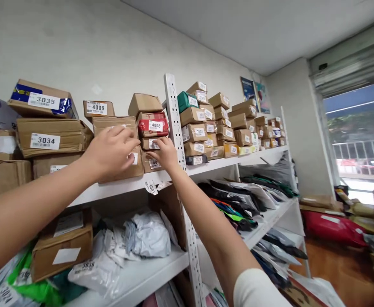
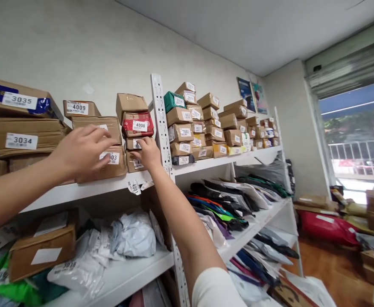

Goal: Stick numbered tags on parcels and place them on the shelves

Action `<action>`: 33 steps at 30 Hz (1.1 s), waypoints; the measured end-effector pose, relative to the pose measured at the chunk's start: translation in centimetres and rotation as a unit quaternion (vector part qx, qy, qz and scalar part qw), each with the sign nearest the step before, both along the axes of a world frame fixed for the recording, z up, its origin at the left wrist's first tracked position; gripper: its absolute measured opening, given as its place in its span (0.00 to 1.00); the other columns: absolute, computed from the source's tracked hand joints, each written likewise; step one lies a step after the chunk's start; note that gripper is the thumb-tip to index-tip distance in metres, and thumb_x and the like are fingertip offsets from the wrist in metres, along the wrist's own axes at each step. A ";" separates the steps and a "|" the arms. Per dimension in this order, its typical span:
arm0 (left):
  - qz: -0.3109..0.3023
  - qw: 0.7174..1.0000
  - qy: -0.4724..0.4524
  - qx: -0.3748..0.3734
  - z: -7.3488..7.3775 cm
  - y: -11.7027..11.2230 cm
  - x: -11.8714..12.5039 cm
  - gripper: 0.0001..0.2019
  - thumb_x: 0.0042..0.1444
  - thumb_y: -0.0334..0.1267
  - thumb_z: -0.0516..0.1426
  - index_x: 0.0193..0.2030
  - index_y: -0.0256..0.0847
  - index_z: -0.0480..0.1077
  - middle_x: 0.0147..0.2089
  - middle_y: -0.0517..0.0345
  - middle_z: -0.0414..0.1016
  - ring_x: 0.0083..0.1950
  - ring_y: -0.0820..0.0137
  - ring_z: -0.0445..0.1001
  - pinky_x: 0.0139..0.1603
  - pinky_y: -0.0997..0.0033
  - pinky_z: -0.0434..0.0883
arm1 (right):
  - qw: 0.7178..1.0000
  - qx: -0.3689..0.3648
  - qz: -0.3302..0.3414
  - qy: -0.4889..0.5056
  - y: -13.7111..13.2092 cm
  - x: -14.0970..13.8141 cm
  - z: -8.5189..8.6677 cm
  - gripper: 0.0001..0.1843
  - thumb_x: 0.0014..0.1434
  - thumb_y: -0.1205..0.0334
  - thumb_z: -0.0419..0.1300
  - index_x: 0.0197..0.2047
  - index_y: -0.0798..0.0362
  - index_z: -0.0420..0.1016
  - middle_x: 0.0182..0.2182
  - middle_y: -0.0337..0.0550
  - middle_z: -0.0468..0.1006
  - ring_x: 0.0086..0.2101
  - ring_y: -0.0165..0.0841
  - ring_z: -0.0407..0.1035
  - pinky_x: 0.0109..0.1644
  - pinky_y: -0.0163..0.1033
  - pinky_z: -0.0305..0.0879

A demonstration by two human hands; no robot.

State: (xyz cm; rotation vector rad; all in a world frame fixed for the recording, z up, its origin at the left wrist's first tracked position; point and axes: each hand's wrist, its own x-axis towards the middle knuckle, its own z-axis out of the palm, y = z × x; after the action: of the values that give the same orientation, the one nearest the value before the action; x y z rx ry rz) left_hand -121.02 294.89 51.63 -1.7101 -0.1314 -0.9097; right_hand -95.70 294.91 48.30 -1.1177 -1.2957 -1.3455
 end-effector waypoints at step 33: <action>0.135 0.990 -0.027 -0.011 -2.6 3.9 11.0 0.25 0.59 0.46 0.49 0.50 0.24 0.74 0.46 0.37 0.78 0.58 0.51 0.67 0.69 0.45 0.51 | 0.773 0.117 0.585 0.214 -0.7 2.5 -2.5 0.14 0.59 0.48 0.60 0.34 0.49 0.68 0.29 0.37 0.74 0.31 0.29 0.73 0.39 0.38 0.73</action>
State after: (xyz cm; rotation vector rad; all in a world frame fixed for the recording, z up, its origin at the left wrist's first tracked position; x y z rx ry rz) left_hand -109.98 298.76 49.05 -1.6398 -0.4010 -0.7539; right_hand -93.20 294.24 45.81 -0.2238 -1.0777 -0.2451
